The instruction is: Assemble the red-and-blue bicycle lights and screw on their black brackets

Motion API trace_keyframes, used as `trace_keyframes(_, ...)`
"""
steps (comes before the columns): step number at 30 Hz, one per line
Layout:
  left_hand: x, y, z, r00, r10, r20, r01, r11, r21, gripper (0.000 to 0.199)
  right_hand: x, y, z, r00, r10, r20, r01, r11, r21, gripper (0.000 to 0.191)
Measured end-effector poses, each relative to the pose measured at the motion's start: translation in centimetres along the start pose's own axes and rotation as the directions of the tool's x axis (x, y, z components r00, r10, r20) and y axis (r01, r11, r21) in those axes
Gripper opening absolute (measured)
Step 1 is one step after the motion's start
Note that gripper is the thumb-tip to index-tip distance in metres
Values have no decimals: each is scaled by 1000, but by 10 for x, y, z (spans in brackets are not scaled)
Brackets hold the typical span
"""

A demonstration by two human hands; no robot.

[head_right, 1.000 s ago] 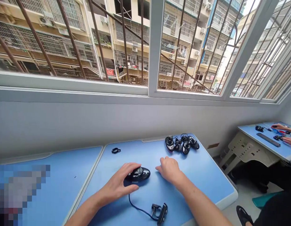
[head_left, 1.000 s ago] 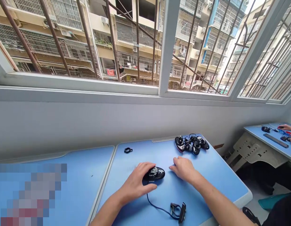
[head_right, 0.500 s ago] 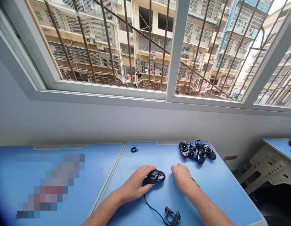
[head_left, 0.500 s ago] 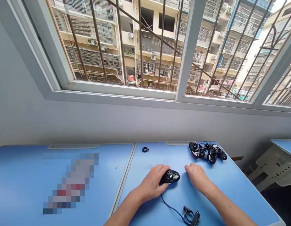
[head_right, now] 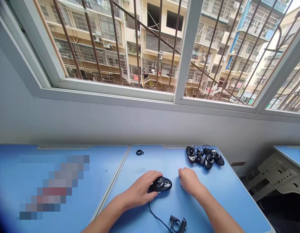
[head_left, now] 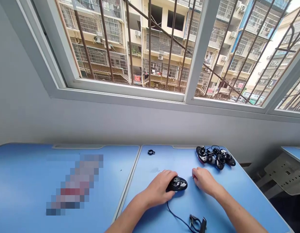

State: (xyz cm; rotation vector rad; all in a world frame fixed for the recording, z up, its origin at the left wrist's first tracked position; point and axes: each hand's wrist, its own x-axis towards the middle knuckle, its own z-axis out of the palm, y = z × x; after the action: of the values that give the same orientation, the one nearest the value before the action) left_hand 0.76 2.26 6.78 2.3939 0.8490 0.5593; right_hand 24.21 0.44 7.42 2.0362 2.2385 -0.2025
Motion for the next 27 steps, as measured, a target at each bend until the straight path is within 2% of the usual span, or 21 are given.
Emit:
trace_keyframes(10,2,-1,-4,998,-59,-8,59,998,-34,39,11,-10,1,997,-33,-72,42,990,135,26)
trace_keyframes(16,2,-5,-5,991,-123,-55,117,987,-110,53,13,-19,2,991,-60,-118,79,983,166,27)
trace_keyframes(27,-2,-9,-11,987,-162,7,160,967,-200,60,8,-7,16,968,-89,-235,159,940,301,22)
